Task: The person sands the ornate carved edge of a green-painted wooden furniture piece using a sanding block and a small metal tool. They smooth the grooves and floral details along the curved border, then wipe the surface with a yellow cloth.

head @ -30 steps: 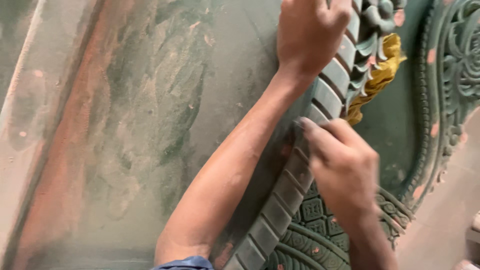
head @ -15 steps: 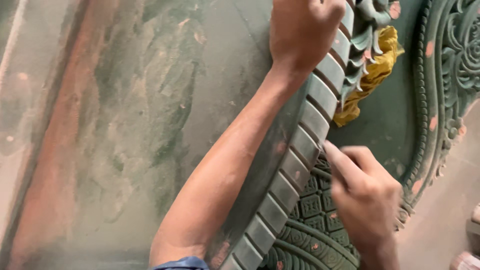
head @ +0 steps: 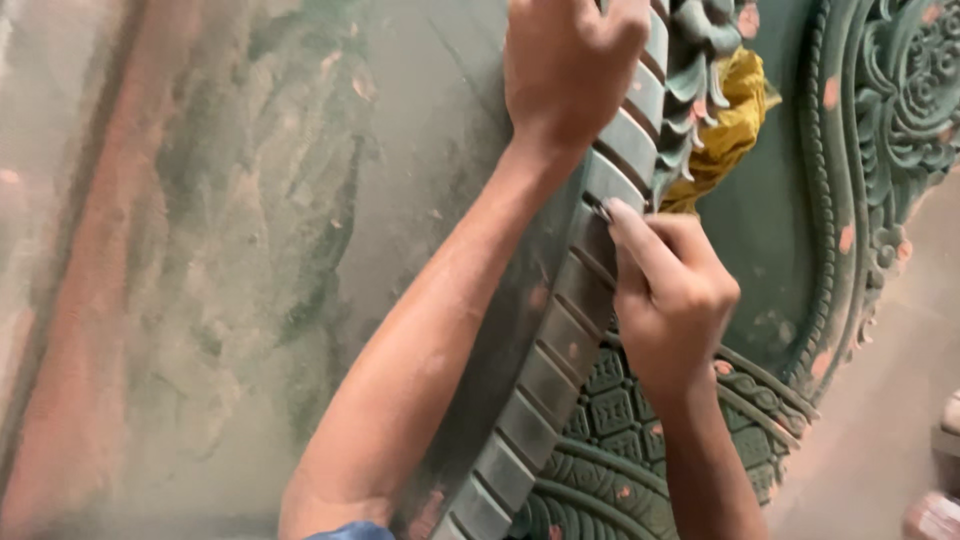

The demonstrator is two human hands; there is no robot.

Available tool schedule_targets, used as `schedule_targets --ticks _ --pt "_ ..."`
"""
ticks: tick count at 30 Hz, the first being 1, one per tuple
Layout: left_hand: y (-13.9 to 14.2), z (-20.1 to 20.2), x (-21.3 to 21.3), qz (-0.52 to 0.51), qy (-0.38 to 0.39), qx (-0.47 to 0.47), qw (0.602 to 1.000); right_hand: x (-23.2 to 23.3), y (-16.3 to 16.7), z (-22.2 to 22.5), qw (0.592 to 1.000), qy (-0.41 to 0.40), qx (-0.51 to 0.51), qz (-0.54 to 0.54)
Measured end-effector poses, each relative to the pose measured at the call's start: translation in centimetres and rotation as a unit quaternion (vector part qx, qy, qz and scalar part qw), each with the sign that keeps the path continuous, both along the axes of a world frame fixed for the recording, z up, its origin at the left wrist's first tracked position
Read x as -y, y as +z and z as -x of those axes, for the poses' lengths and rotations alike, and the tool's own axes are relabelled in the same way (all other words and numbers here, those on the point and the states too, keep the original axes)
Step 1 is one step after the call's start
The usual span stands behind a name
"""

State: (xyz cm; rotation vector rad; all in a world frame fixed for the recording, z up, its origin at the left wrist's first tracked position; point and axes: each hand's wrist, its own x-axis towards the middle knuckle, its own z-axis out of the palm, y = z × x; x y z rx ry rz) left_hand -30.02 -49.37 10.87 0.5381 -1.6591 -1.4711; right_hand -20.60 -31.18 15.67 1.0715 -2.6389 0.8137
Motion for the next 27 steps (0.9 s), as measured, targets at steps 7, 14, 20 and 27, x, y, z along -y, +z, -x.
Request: schedule_targets --ticks 7,14,20,27 --pt "-2.1 0.9 -0.1 0.063 0.0 0.002 0.998 1.6 2.8 0.3 0.996 -0.037 0.025 -0.083" --pt "-2.9 1.2 -0.4 0.054 0.026 -0.028 0.998 1.5 1.2 0.6 0.998 0.01 0.013 -0.068" --pt "-3.9 1.5 -0.3 0.109 0.004 0.004 0.994 2.0 1.2 1.2 0.997 0.053 -0.021 -0.055" --pt "-3.6 1.4 -0.2 0.098 0.003 -0.027 0.995 2.5 1.1 1.3 0.996 0.063 -0.029 -0.05"
